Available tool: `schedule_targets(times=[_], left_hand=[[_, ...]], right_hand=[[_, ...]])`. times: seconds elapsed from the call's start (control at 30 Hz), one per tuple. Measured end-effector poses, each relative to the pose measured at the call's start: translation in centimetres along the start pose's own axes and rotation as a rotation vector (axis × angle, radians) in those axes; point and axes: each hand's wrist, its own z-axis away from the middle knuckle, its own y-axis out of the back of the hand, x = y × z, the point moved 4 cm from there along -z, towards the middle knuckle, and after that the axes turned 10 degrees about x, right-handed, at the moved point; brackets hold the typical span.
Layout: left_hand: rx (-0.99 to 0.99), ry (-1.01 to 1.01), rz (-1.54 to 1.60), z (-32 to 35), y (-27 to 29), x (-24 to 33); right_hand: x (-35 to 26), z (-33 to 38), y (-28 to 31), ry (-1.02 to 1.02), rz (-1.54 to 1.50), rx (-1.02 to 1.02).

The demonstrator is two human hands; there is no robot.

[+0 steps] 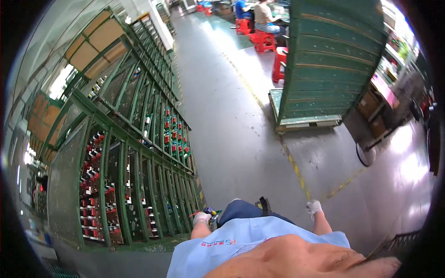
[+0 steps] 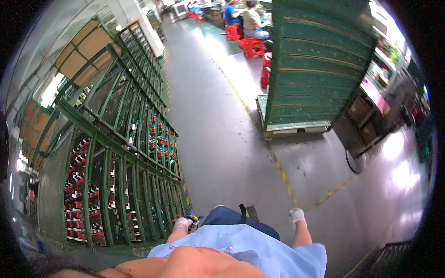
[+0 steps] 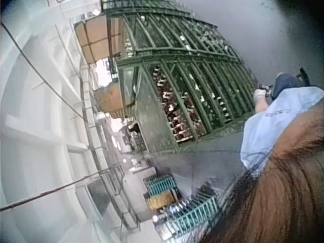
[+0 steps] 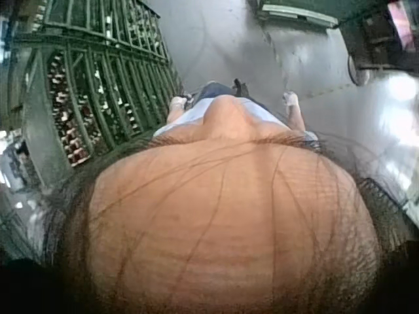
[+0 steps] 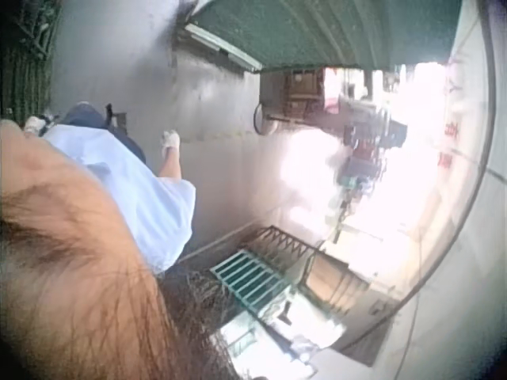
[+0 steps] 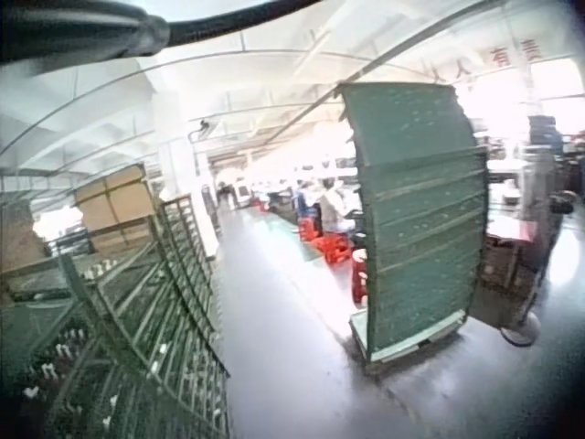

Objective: The person picks up a green circuit board from a rack and places it on a workbench. They use a small metal tool to scrape and clean the surface of the board, focusing on specific areas. The person then walks through the factory floor to another workstation and hands the board to a coworker.

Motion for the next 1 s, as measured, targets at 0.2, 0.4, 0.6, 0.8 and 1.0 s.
schedule_targets(times=[0.2, 0.4, 0.6, 0.8, 1.0], left_hand=[[-0.092, 0.171, -0.101, -5.4, 2.5, -2.1], [-0.121, 0.124, -0.062, -16.4, 9.1, 11.8], [0.046, 0.014, -0.001, -28.8, 19.6, 25.9], [0.213, -0.099, 0.507, -41.7, 30.5, 40.3], [0.001, 0.114, 0.543, -43.1, 35.7, 50.0]], right_hand=[[-14.9, -13.4, -12.3, 0.075, 0.054, -0.175], [-15.6, -21.0, -20.6, 0.525, 0.677, -0.290], [-24.2, -23.1, -21.5, 0.128, 0.477, -0.224], [-39.3, -27.2, -29.6, -0.152, 0.064, -0.214], [-49.8, -40.1, -39.2, 0.029, 0.275, -0.377]])
